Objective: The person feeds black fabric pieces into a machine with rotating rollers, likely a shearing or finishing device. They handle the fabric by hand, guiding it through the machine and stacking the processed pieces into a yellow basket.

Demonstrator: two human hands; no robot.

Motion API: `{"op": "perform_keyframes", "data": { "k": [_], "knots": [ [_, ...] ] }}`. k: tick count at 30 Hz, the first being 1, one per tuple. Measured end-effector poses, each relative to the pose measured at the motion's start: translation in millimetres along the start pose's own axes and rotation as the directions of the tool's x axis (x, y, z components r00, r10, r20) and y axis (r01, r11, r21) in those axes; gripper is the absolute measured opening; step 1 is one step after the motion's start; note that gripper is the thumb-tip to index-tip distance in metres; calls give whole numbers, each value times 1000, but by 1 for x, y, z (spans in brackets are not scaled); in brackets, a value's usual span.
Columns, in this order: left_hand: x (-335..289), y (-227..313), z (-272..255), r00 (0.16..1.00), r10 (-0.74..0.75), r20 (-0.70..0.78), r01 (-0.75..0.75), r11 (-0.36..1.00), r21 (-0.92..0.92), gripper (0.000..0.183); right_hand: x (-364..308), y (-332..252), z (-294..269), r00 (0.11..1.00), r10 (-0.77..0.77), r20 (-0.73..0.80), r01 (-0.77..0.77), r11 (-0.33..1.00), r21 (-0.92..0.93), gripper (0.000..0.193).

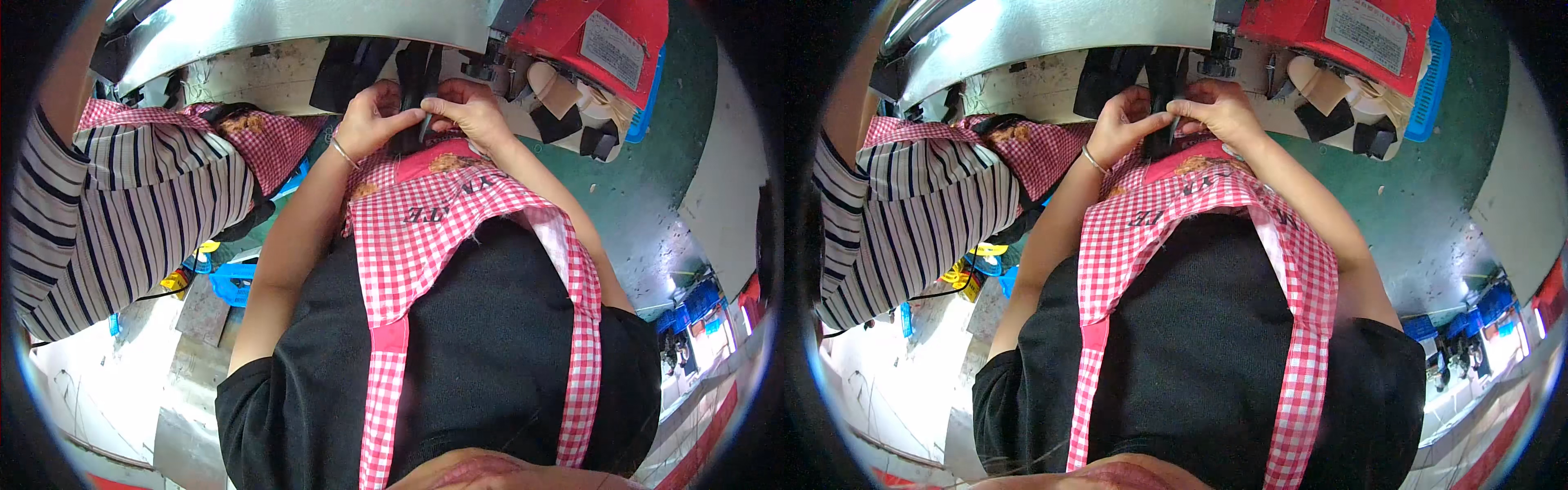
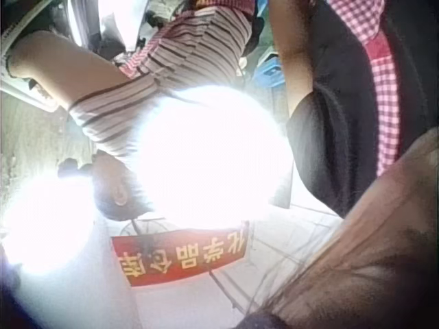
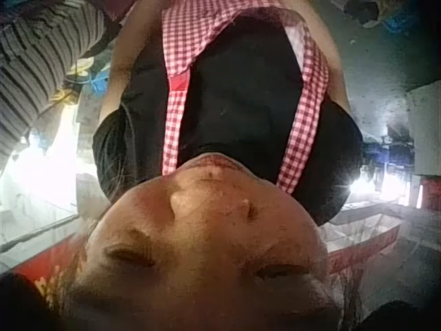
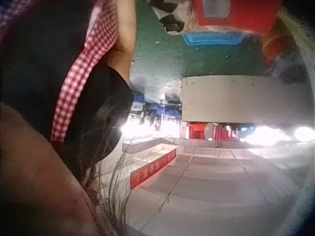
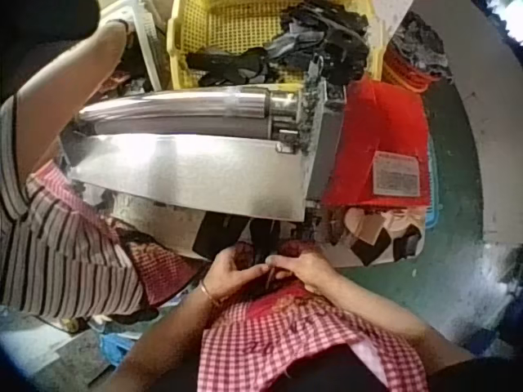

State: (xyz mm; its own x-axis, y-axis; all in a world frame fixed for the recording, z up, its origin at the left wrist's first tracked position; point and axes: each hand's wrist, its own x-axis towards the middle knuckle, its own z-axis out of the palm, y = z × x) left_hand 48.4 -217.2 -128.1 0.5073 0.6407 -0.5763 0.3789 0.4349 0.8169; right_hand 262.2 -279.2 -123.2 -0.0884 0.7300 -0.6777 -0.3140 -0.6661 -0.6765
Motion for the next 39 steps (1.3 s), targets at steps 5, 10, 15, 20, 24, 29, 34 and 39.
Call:
{"op": "perform_keyframes", "data": {
  "k": [5, 10, 15, 20, 24, 29, 34, 39],
  "knots": [
    [-1, -7, 7, 999, 34, -26, -39, 973, -227, 46, 1, -2, 8, 1000, 4, -11, -6, 994, -107, 28],
    [-7, -4, 1, 995, -97, 9, 90, 884, -459, 44, 12, 15, 4, 995, 27, -95, -29, 999, -22, 30],
    [-26, -10, -30, 996, -66, -55, 36, 903, -428, 42, 30, 21, 4, 986, 72, -151, -106, 967, -231, 38],
    [-52, 14, -42, 992, -34, -120, 1, 963, -268, 40, 28, -17, 28, 988, 61, -139, -135, 765, -630, 47],
    [-64, 25, -50, 988, -9, -153, 17, 998, 52, 35, 5, -36, 22, 940, -337, 58, 148, 246, -958, 58],
    [-75, 85, -29, 916, 373, -146, -213, 763, 610, 47, -49, -99, 72, 936, -217, 278, 334, 799, -500, 72],
    [-84, 125, -25, 906, 408, -112, -354, 876, 326, 100, -43, -128, 113, 703, -559, 439, 700, 432, -569, 90],
    [-92, 190, -42, 961, 267, 75, -138, 697, -703, 104, -23, -158, 105, 676, -555, 485, 721, 364, -589, 80]
  ]
}}
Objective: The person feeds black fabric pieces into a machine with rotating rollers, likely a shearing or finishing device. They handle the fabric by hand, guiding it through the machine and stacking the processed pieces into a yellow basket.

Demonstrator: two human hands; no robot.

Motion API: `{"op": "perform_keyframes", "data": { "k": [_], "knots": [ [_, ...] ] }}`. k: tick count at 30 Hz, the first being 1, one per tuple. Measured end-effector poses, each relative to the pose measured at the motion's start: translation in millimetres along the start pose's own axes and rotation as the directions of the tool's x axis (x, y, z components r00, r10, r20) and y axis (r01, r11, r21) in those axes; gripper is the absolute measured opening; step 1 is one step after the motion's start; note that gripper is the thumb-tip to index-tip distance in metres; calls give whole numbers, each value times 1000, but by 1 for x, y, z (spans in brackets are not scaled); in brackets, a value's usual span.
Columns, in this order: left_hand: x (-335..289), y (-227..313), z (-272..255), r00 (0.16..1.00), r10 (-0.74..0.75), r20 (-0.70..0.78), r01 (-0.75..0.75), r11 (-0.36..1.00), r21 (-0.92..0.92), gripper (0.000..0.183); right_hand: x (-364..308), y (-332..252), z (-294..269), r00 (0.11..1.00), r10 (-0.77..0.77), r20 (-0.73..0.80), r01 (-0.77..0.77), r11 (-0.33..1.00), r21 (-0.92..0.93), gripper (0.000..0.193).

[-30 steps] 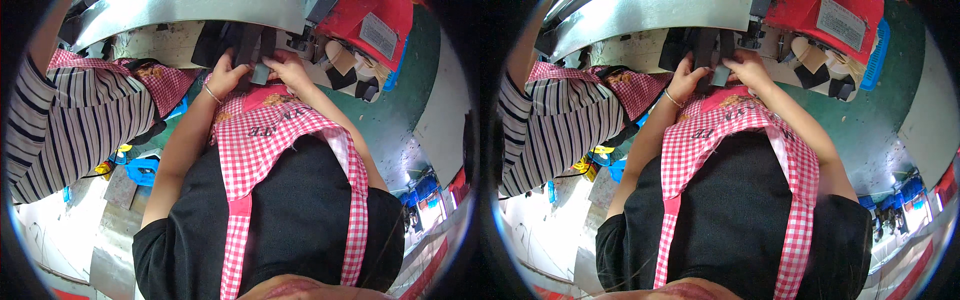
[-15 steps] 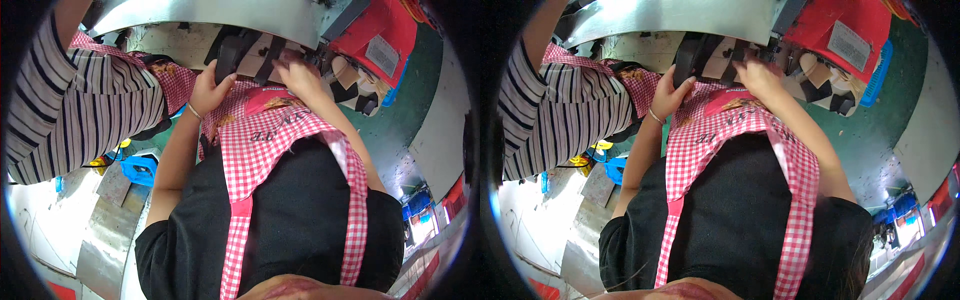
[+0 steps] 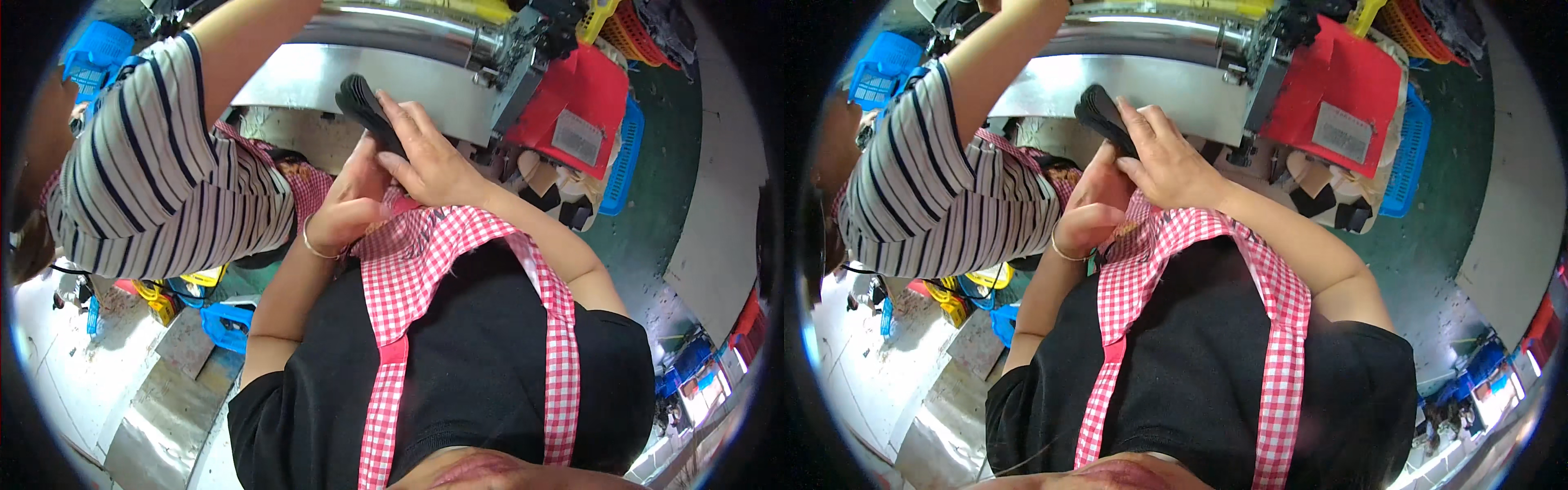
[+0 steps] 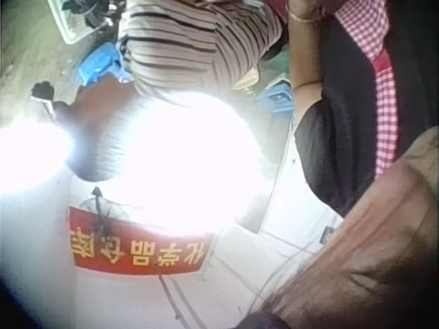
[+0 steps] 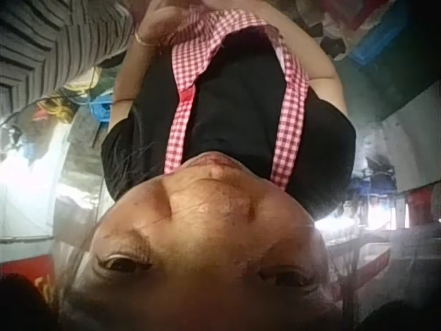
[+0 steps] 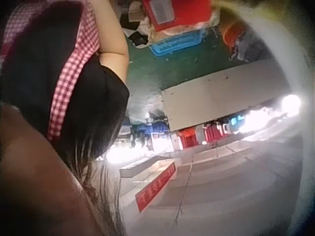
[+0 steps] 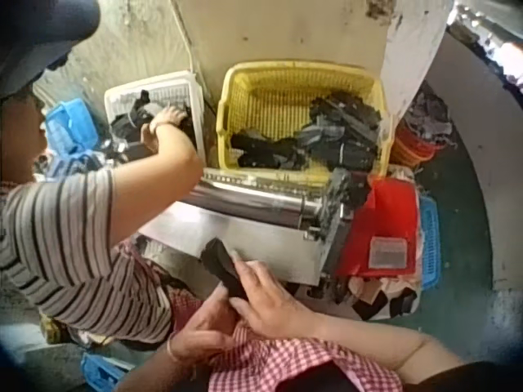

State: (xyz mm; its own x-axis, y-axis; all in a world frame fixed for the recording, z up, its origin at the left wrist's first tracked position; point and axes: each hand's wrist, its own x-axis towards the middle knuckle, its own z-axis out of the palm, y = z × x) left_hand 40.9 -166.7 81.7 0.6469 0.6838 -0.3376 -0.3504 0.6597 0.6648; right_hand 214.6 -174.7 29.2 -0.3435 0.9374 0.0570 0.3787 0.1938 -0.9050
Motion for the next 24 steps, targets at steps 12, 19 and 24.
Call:
{"op": "perform_keyframes", "data": {
  "k": [12, 19, 24],
  "knots": [
    [24, 46, -25, 839, 369, 399, -445, 45, 894, 41, 40, 0, -76, 684, 117, 720, -571, 700, 428, 59],
    [45, 47, -45, 903, 397, -166, -154, 658, 737, 22, 52, -13, -95, 889, 339, 309, -412, 886, 212, 39],
    [55, 56, -64, 864, 294, -408, 56, 750, 659, 24, 70, -20, -119, 956, 182, 231, -80, 917, -391, 46]
  ]
}}
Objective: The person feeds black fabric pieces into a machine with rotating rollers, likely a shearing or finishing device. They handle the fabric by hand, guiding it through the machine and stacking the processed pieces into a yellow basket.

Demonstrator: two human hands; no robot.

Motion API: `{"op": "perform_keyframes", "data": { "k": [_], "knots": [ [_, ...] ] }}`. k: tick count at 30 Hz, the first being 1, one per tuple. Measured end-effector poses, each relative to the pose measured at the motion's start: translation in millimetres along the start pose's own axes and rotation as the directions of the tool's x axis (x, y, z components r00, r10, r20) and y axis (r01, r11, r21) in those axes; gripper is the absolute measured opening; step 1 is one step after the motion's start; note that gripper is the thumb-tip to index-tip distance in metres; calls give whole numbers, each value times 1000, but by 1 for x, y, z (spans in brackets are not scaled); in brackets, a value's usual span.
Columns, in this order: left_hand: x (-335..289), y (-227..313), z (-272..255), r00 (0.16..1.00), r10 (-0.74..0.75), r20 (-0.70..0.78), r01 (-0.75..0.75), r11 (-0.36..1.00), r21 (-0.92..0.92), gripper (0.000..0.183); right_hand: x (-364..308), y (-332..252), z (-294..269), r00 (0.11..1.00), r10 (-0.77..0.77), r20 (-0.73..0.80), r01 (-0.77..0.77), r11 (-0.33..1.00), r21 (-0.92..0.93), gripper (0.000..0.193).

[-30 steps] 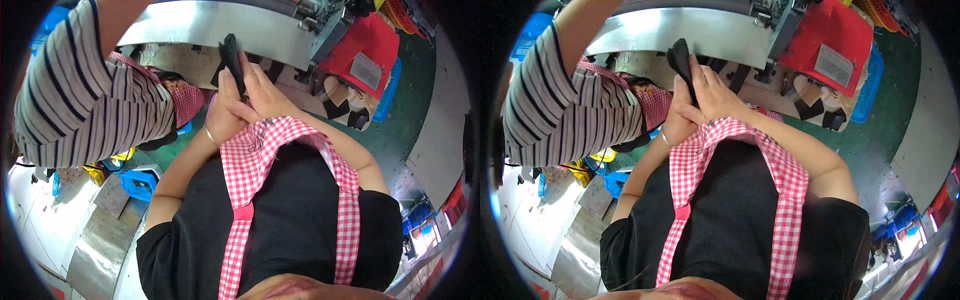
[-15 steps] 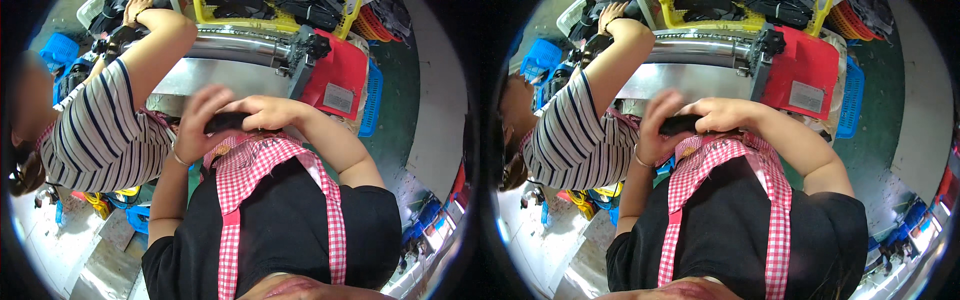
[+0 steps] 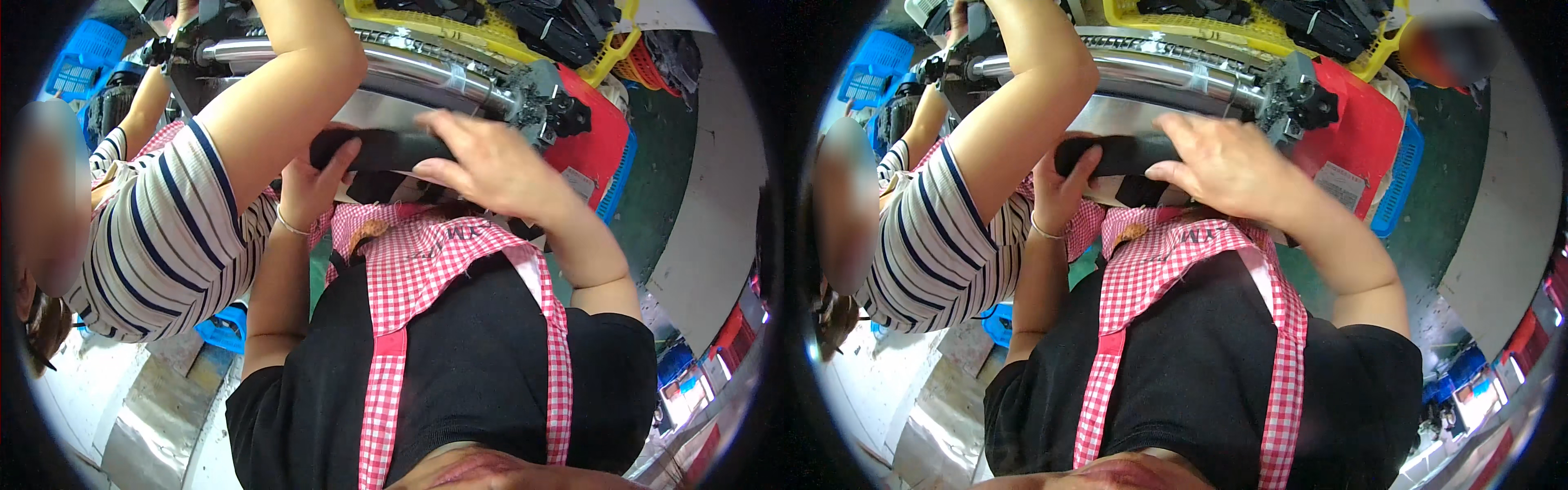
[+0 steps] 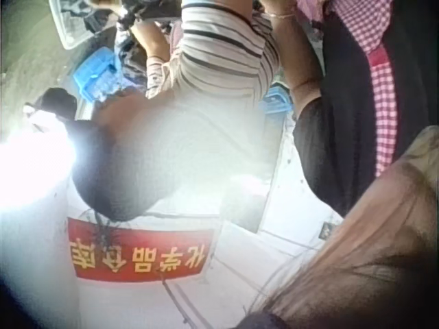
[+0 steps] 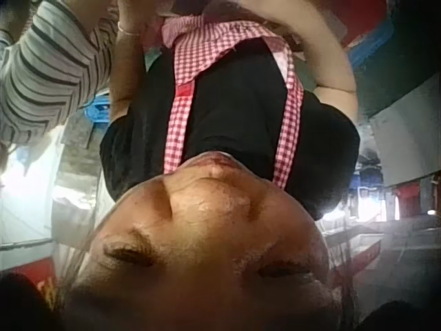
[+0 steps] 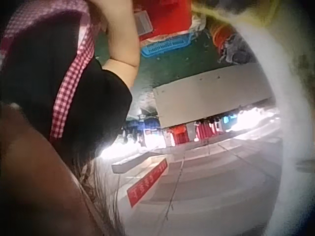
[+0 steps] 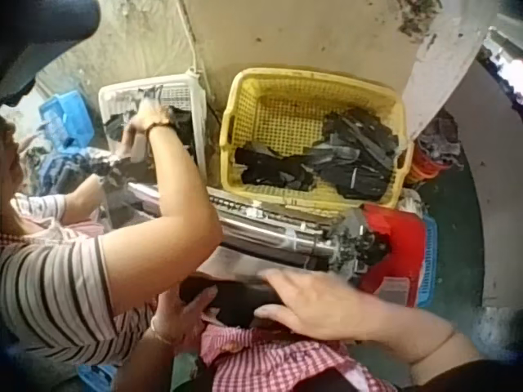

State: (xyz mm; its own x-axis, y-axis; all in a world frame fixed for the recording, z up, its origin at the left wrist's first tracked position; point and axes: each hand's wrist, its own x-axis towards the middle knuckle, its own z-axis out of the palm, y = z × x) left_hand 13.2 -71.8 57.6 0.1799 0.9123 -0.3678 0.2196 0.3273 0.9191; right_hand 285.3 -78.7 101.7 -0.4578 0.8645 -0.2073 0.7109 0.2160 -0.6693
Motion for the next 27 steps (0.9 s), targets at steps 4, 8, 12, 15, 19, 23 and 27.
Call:
{"op": "perform_keyframes", "data": {
  "k": [4, 8, 12, 15, 19, 23, 27],
  "knots": [
    [16, -5, -7, 942, 335, -19, -291, 844, 451, 47, 28, 10, -82, 968, -160, -194, 174, 983, 57, 52],
    [28, -12, -5, 952, 293, -88, -236, 887, 396, 48, 97, 29, -136, 986, -54, 156, 41, 995, 88, 38],
    [47, -20, 2, 899, 422, -114, -300, 786, 541, 41, 167, 94, -94, 849, -93, 521, -30, 974, 223, 49],
    [56, 4, 9, 954, 285, -91, -194, 822, 535, 30, 191, 102, -60, 782, -58, 620, -114, 966, 233, 52],
    [55, 1, -4, 997, 38, 69, -51, 978, 202, 23, 200, 115, -42, 724, -92, 684, -276, 870, 409, 48],
    [51, -4, -7, 995, 61, 78, -76, 975, 211, 19, 195, 142, -36, 757, -160, 633, -328, 745, 581, 30],
    [46, 5, 2, 998, 20, 56, -35, 959, 281, 21, 182, 116, -46, 793, -64, 606, -312, 812, 493, 39]
  ]
}}
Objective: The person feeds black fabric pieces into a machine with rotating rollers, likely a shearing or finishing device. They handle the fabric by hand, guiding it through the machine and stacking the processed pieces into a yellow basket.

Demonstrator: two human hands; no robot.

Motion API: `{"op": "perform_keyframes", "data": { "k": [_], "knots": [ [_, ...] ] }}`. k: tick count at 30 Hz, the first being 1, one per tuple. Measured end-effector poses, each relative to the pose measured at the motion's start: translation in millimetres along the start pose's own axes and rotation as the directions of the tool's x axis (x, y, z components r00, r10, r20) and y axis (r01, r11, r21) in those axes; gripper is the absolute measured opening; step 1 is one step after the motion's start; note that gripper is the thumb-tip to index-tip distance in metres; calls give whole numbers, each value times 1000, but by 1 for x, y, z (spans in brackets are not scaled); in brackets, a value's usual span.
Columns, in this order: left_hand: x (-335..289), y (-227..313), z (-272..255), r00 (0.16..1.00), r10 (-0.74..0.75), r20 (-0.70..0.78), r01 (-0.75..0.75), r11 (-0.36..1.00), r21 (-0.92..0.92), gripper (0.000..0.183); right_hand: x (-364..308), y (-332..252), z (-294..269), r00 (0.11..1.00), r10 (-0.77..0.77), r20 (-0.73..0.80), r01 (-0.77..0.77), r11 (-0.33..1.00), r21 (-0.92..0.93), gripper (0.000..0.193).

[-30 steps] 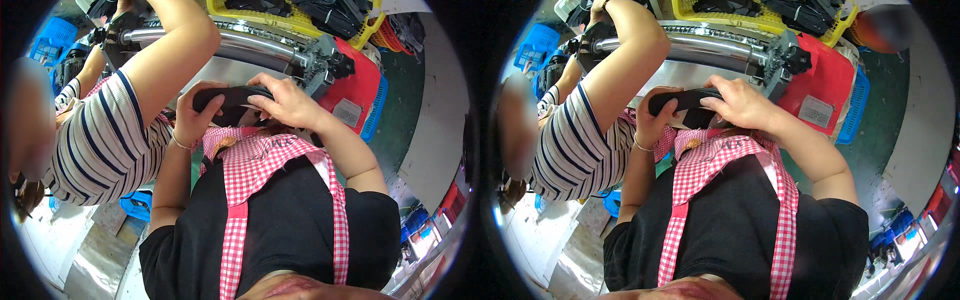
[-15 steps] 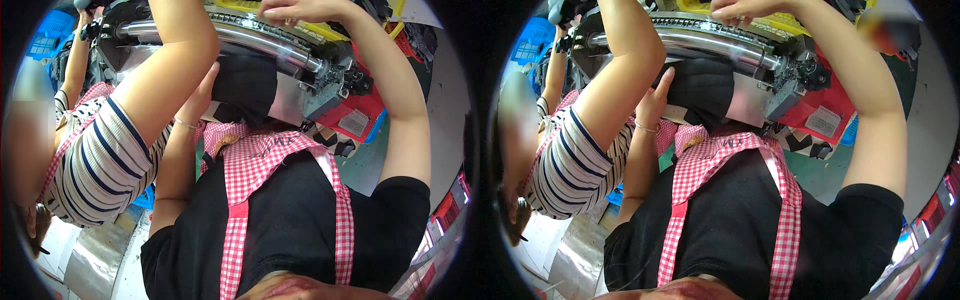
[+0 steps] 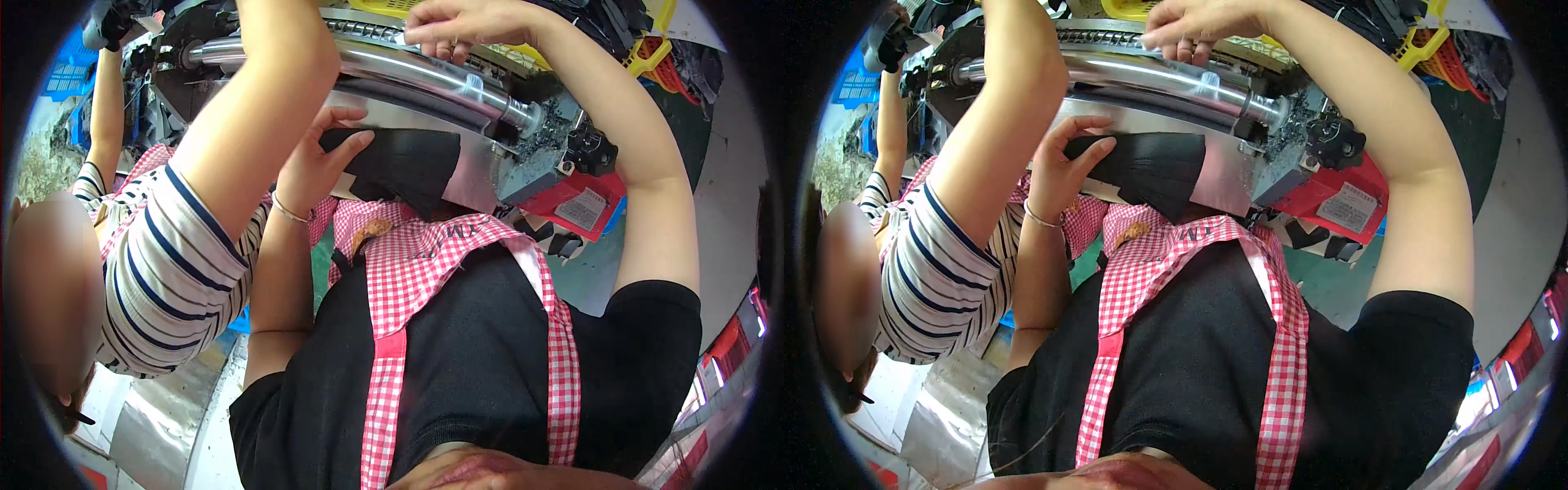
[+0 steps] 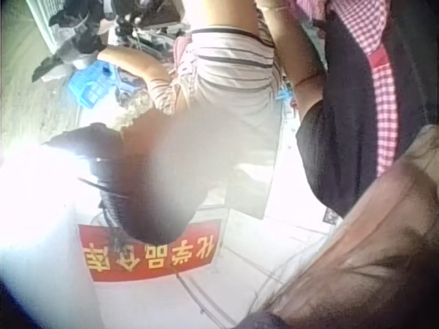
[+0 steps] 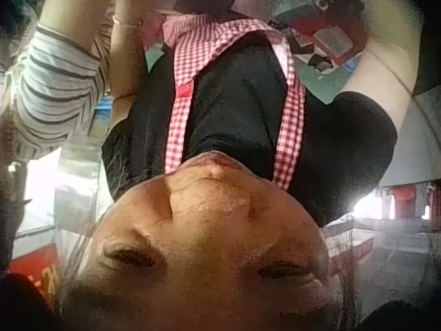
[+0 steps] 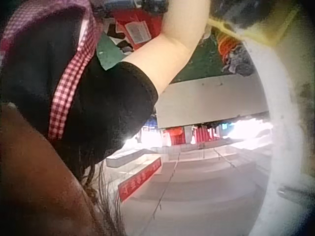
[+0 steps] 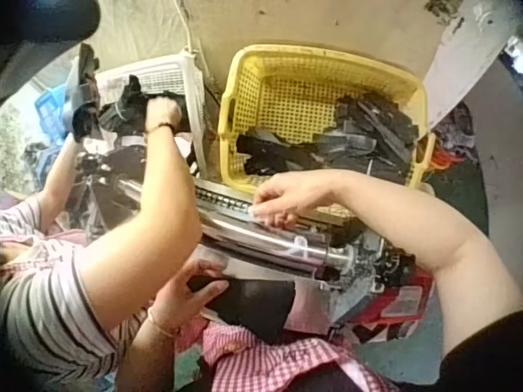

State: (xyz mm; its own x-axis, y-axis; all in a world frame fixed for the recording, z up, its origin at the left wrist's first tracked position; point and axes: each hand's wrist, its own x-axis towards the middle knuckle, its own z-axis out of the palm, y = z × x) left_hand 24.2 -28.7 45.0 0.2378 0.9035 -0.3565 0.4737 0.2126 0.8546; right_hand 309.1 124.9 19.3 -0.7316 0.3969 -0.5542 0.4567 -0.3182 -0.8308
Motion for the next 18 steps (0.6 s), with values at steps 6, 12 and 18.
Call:
{"op": "perform_keyframes", "data": {
  "k": [6, 12, 18],
  "knots": [
    [3, -2, -1, 997, -19, 76, 18, 1000, 21, 24, -19, -29, 11, 991, -108, 74, 131, 848, -513, 53],
    [-3, 10, -5, 982, 1, 188, 13, 997, -73, 23, -21, -26, 8, 990, -110, 93, 141, 884, -445, 49],
    [-5, 3, -1, 995, 38, 90, -26, 992, -124, 22, -6, 14, -14, 972, -181, -148, 183, 983, 1, 29]
  ]
}}
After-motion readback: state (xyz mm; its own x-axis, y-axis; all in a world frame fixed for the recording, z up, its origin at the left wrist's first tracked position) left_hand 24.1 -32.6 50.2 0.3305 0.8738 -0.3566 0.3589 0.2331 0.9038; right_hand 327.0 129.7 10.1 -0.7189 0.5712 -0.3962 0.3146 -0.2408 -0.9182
